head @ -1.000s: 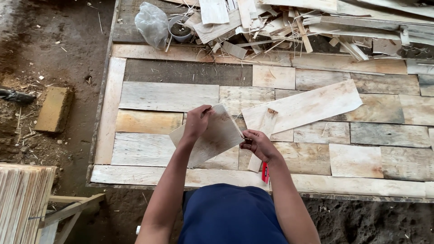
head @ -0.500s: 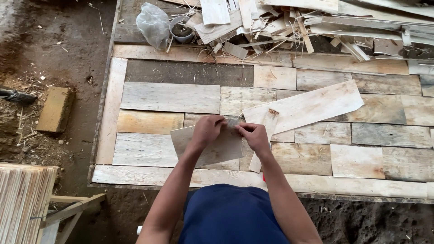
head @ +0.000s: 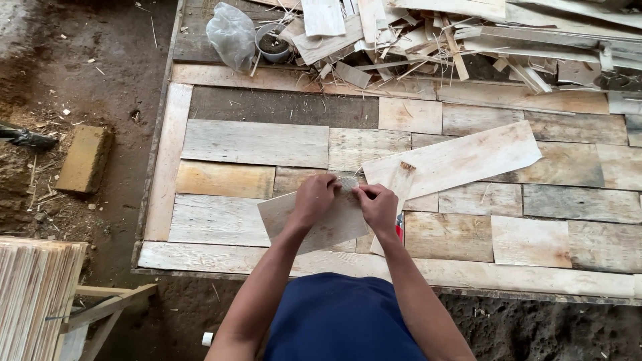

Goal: The person is sorting through a pile of wood scraps and trimming them to size using a utility knife.

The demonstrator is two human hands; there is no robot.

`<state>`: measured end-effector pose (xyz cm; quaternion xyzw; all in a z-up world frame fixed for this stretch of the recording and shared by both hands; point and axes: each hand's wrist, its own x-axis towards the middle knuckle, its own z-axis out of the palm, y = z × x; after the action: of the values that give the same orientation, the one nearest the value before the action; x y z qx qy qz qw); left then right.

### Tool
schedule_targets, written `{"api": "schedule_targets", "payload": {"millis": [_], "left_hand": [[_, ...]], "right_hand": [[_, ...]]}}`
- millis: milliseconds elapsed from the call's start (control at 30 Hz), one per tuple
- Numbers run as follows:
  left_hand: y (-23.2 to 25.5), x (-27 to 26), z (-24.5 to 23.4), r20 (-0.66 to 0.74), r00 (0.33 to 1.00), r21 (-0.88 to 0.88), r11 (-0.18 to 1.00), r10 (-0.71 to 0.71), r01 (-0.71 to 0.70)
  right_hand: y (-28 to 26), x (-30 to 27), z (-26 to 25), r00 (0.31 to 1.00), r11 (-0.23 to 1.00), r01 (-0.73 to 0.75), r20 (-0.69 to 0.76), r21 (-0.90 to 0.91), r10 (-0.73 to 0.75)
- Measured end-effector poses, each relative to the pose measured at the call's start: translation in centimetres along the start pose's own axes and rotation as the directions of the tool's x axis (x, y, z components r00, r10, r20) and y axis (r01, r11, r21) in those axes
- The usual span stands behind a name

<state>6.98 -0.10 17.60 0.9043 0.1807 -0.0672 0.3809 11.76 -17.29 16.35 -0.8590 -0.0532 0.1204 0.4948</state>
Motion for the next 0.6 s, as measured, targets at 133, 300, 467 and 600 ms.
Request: {"api": "schedule_targets", "payload": {"millis": [133,300,467,600], "left_hand": [[-0.5,-0.3,-0.8,-0.008,0.996,-0.041,0.995,0.090,-0.090],[-1.2,0.2,-0.5,0.007,0.982,-0.201,0.962,0.188,-0.183],[-1.5,0.7,-0.3,0.018,0.981,-0.360,0.917,0.194,-0.175],[-4.1,2.7,0.1,-0.112,0.984,-0.323,0.931,0.140,-0.170]], "right_hand": [[2.7,0.8,0.5,0.968,0.923,-0.221,0.190,0.316,0.166],[6.4,2.6,0.6,0.910,0.681,-0.396,0.362,0.615,0.203],[5.8,1.7,0.6,0.872,0.499,-0.488,0.425,0.716,0.243],[5.7,1.9,0.1,0.846,0.499,-0.531,0.464,0.685,0.263]]}}
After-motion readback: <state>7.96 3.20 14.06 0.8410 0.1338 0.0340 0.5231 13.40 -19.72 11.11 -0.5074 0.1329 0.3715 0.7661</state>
